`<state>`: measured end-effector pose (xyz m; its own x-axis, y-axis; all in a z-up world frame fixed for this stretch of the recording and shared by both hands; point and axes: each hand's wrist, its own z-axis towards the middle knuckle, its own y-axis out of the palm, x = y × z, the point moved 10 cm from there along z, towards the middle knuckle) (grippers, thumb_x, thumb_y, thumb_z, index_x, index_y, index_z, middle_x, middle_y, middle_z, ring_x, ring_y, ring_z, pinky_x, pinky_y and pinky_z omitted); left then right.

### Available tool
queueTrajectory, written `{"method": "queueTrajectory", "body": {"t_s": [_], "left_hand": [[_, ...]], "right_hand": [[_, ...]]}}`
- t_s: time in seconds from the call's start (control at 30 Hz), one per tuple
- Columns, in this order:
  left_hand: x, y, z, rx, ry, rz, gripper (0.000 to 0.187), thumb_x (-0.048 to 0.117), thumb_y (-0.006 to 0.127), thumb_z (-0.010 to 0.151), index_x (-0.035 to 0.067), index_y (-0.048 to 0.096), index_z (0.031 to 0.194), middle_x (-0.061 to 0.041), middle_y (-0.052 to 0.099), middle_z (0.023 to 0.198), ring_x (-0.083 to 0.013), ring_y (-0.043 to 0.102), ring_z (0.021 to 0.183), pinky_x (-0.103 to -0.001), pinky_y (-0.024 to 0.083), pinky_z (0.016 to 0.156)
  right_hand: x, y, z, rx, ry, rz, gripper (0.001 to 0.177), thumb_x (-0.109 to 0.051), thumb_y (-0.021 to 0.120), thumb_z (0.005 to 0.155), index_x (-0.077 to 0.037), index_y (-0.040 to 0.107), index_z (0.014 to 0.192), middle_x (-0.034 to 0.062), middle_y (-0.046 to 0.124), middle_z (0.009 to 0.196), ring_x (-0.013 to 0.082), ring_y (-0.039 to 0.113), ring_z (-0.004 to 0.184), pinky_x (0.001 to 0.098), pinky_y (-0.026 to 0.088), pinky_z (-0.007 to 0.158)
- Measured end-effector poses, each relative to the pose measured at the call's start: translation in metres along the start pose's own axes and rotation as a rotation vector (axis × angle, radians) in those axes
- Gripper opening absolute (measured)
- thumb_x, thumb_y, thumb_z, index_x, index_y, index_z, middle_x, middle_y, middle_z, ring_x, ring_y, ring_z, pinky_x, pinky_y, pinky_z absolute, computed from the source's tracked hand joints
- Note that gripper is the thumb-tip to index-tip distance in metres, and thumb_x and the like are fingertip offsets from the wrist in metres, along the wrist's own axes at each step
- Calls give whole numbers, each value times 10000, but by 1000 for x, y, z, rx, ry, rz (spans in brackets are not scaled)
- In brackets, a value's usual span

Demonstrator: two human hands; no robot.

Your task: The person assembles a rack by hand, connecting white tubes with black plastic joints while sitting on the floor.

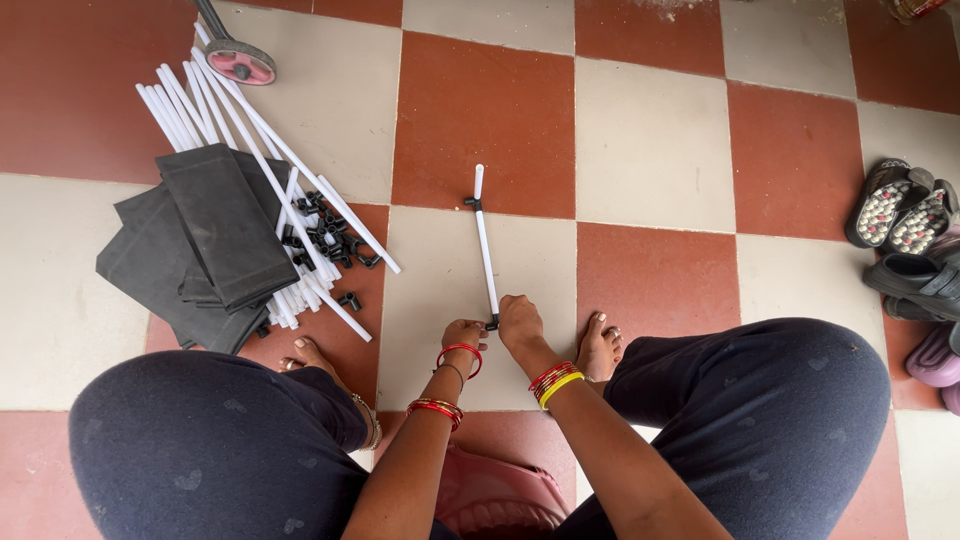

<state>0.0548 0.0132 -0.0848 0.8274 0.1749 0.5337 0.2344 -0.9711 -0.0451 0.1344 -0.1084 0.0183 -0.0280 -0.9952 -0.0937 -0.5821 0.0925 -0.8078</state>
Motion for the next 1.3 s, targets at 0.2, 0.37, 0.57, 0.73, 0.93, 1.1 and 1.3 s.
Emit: {"method": "queueTrajectory", "body": {"t_s": [0.2,0.37,0.57,0.73,0.93,1.1,1.3], "left_hand": [[-6,1,14,-3,20,-36,201,90,515,980,17,700,1010,-93,757,898,-171,701,668,-284,598,649],[4,-4,6,-1,48,-18,213,80,511,971,13,710,1009,-108,767,911,-180,697,652,-287,592,648],[8,-5,5,-13,57,-33,206,93,532,970,15,715,1020,-108,764,933,-184,696,656,-295,589,653],[6,-5,4,-5,62,-28,234,75,503,967,14,721,1028,-124,776,937,-184,701,671,-297,610,660],[7,-11,14,-2,77,23,199,136,548,984,26,710,1022,-96,761,922,-185,702,672,-288,591,651],[33,-33,25,83,197,68,191,159,596,957,45,746,985,-90,781,865,-149,687,710,-344,560,691],[107,-79,17,332,294,464,324,286,535,1014,25,724,1038,-251,716,958,-434,699,945,-472,574,834]], "right_hand": [[17,8,18,36,24,14,215,-16,654,905,30,660,1116,269,686,1149,362,712,1078,370,624,853],[26,9,10,48,-9,40,203,-98,681,928,26,672,1088,267,684,1139,377,703,1075,392,618,859],[31,20,-7,64,-9,63,229,-197,704,948,-2,706,1067,260,699,1118,387,700,1075,422,592,910],[38,1,-1,62,-23,91,259,-213,714,932,8,687,1064,249,690,1109,385,691,1052,427,592,892],[32,-38,-15,-16,-70,103,258,-218,695,964,21,717,1057,243,715,1059,367,725,1010,409,617,864],[16,-82,-36,-68,-120,223,202,-220,725,930,-61,768,1046,196,742,1024,322,734,920,408,601,853],[-15,-132,-61,-5,-332,354,184,-203,747,894,-79,797,1020,138,757,1062,287,721,979,395,580,905]]}}
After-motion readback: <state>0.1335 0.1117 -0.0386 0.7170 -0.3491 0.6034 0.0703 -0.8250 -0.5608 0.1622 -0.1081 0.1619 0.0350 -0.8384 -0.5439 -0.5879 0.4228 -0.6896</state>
